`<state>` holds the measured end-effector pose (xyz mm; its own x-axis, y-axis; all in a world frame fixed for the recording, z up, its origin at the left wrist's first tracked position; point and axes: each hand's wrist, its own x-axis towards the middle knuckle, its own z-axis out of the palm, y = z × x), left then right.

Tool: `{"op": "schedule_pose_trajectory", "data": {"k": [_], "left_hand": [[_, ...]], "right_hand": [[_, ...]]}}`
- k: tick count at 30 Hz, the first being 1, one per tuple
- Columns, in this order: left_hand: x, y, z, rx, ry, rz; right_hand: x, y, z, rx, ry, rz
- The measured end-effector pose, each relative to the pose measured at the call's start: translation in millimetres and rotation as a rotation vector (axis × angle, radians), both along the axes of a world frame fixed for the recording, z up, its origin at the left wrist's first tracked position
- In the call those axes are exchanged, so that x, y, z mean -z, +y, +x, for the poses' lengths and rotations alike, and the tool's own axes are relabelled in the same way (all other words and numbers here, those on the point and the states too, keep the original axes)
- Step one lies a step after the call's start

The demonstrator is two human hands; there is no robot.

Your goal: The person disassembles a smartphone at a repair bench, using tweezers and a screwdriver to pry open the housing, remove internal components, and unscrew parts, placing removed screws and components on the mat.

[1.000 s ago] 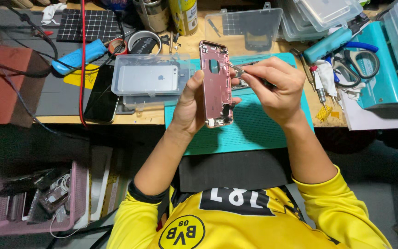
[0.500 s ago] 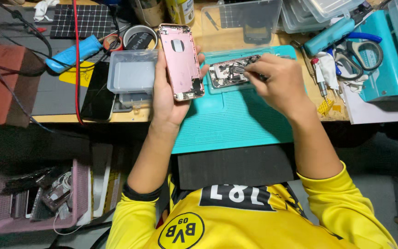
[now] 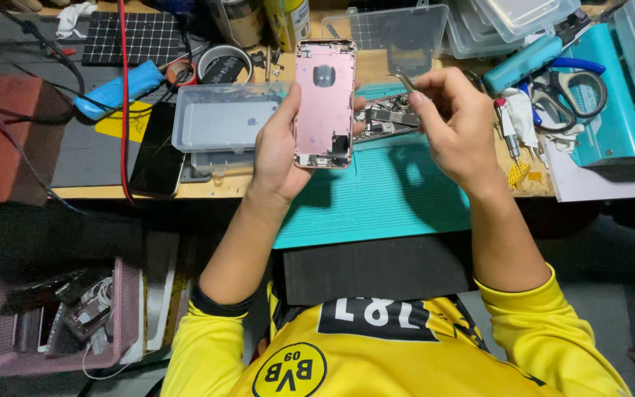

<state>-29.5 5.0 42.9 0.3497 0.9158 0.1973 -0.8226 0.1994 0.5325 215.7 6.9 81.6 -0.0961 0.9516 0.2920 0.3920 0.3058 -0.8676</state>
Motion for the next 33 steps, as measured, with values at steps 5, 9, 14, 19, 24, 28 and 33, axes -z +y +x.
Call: {"op": "schedule_pose_trajectory", "data": {"k": [5,9,14,19,24,28,33], "left_hand": [[1,-2,17,-0.069,0.074,-0.048],[1,-7,28,-0.130,0.123,-0.020],[-2,-13,32,-0.151,0.205,0.054],[-2,-16,36,-0.187,0.302,0.096],[-4,-19,37,-0.510,0.660,0.406],[-5,-21,34,-0.772,0.911,0.535],[-6,-18,31,-0.848,1.056,0.526]], "right_hand": [[3,0,-3,-0.168,0.294,0.010],[8,0,-4,-0.213,0.280,-0.054],[14,4,-3,-0.170,0.342,-0.154],[17,4,-2,-0.260,0.399,-0.126],[16,1,0,-0.212,0.407,-0.091],[14,-6,3,-0.158,0.410,-0.076],[13,-15,-1,-0.160,0.403,-0.022]]}}
